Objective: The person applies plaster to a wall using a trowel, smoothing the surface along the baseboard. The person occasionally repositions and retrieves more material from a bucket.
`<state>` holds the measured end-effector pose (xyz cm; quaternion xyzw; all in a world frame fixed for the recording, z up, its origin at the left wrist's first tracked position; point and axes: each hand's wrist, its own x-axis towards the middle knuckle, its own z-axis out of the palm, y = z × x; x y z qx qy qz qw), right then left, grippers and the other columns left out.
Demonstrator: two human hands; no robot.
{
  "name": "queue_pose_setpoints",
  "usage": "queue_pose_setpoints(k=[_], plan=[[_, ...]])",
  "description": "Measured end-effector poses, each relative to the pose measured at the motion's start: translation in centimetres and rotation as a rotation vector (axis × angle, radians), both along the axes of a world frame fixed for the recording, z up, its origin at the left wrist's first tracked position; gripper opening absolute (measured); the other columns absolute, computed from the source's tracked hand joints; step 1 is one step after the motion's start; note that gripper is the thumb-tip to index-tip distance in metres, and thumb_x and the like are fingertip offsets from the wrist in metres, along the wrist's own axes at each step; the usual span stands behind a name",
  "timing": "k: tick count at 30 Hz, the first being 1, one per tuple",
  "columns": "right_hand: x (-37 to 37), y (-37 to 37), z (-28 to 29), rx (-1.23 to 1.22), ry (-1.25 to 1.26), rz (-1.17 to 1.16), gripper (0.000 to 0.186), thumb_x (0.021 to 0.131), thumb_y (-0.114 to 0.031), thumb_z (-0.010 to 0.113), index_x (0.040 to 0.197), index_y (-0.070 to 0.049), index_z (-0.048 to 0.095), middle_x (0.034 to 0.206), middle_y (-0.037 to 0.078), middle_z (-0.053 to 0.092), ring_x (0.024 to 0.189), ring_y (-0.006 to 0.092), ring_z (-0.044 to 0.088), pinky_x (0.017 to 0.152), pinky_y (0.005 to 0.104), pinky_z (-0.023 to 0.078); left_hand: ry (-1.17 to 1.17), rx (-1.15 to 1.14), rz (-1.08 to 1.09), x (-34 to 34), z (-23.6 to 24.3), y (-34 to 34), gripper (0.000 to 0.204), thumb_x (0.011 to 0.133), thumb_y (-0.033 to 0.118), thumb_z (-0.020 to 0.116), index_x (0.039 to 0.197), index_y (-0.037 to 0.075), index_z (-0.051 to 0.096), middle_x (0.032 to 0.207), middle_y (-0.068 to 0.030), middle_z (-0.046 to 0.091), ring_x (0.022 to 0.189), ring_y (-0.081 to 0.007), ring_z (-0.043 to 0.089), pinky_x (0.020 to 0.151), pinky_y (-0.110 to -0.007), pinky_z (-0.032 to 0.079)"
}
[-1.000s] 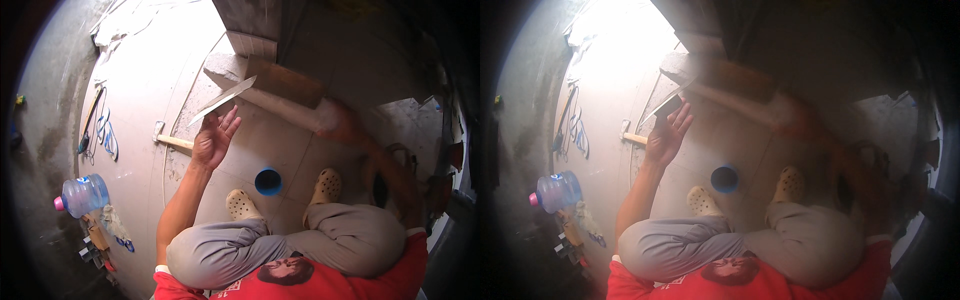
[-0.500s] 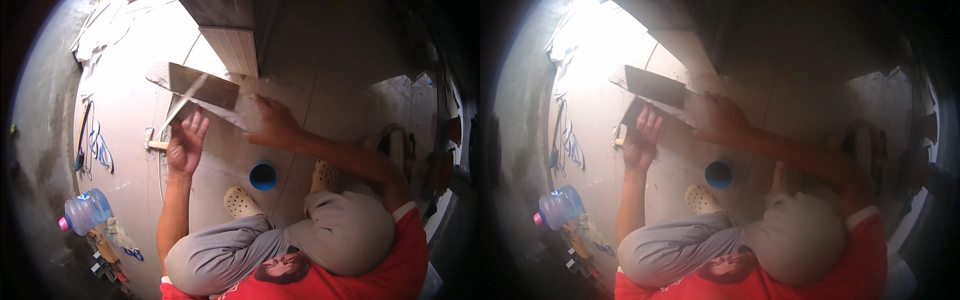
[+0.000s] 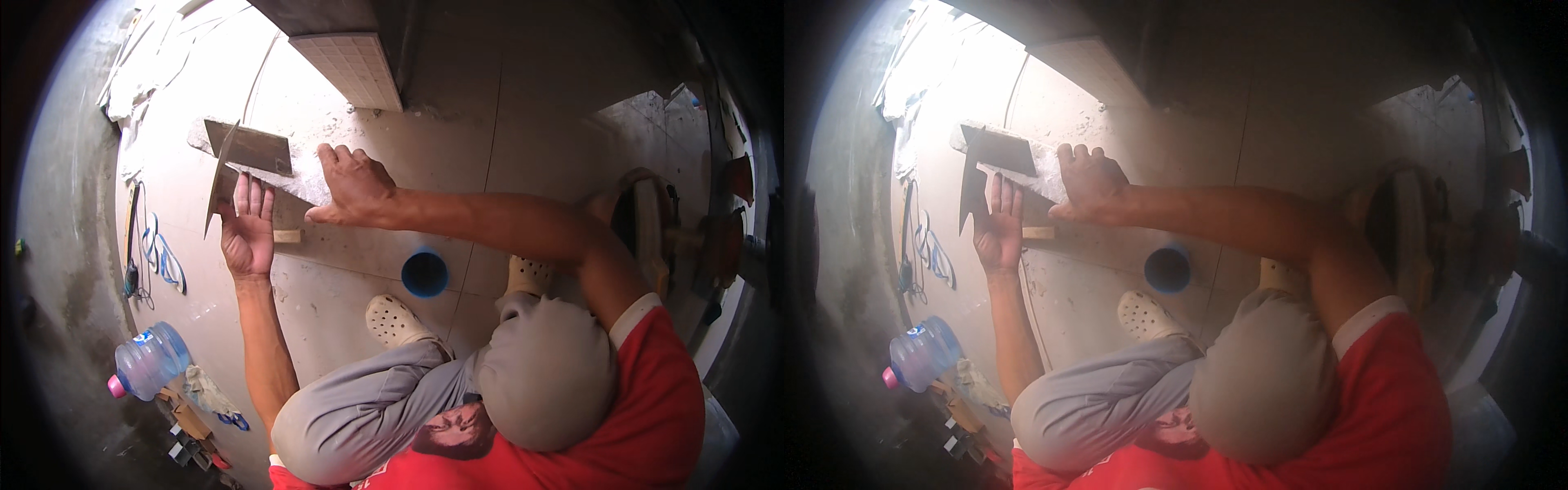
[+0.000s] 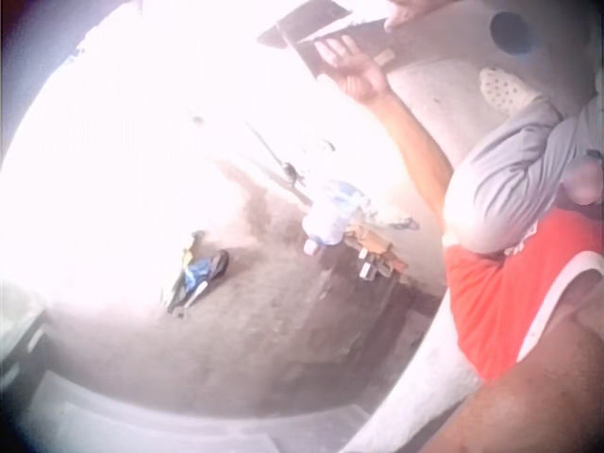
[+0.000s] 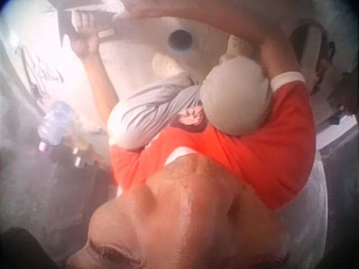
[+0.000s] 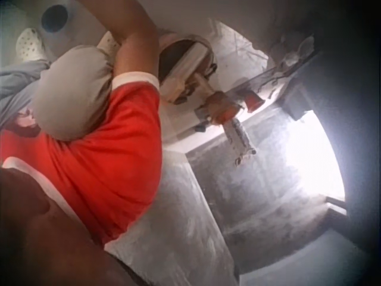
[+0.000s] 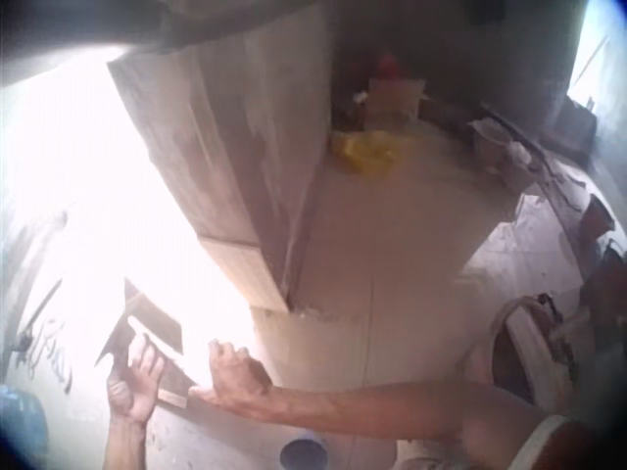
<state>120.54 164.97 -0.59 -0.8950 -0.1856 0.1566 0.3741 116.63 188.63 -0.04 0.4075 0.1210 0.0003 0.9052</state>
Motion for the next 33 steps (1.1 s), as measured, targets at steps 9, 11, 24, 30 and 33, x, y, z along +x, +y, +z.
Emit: queue_pose_setpoints(k=[9, 11, 24, 30, 33], plan=[[-0.4, -4.7, -0.6, 0.096, 0.095, 0.058, 0.131, 0.074, -0.075, 0.080, 0.157, 0.010, 0.024, 0.145, 0.040, 0.047, 0.136, 0.0484, 0.051, 0.114, 0.0504, 0.043, -0.079, -0.018, 0.024, -2.0, 0.0, 0.4, 0.073, 0.101, 0.035, 0.065, 0.157, 0.003, 0.032, 0.167, -0.0254, 0.021, 0.159, -0.0374, 0.013, 0.131, -0.054, 0.018], [-0.2, -6.3, -1.0, 0.103, 0.080, 0.050, 0.131, 0.074, -0.076, 0.079, 0.158, 0.009, 0.024, 0.147, 0.041, 0.045, 0.139, 0.0476, 0.049, 0.115, 0.0498, 0.042, -0.089, -0.042, 0.052, -2.5, 0.1, 0.4, 0.068, 0.101, 0.033, 0.066, 0.155, 0.004, 0.036, 0.167, -0.0256, 0.021, 0.159, -0.0379, 0.014, 0.130, -0.055, 0.018], [-0.8, -13.3, 0.8, -0.037, 0.196, 0.044, 0.104, 0.088, -0.061, 0.076, 0.159, 0.001, 0.031, 0.144, 0.031, 0.055, 0.127, 0.0381, 0.063, 0.106, 0.0458, 0.051, -0.154, -0.136, 0.055, -3.4, -0.2, 1.8, 0.041, 0.101, 0.028, 0.068, 0.132, 0.001, 0.063, 0.169, -0.0181, 0.026, 0.160, -0.0362, 0.008, 0.132, -0.052, 0.007], [-2.5, -23.9, 6.5, -0.065, 0.176, -0.213, 0.075, 0.099, -0.045, 0.070, 0.155, -0.003, 0.041, 0.138, 0.023, 0.062, 0.123, 0.0283, 0.066, 0.101, 0.0399, 0.054, -0.293, -0.002, 0.085, -3.0, 3.3, 2.0, 0.088, 0.101, 0.030, 0.064, 0.158, -0.013, 0.013, 0.172, -0.0221, 0.011, 0.160, -0.0367, 0.009, 0.132, -0.052, 0.008], [-4.2, -31.2, 10.7, -0.040, -0.107, -0.270, 0.059, 0.103, -0.036, 0.066, 0.152, -0.007, 0.047, 0.130, 0.015, 0.068, 0.119, 0.0230, 0.067, 0.098, 0.0366, 0.055, -0.351, 0.109, 0.116, -2.6, 5.1, 1.5, 0.080, 0.103, 0.028, 0.062, 0.161, -0.005, 0.017, 0.171, -0.0247, 0.012, 0.159, -0.0398, 0.012, 0.131, -0.052, 0.011]])
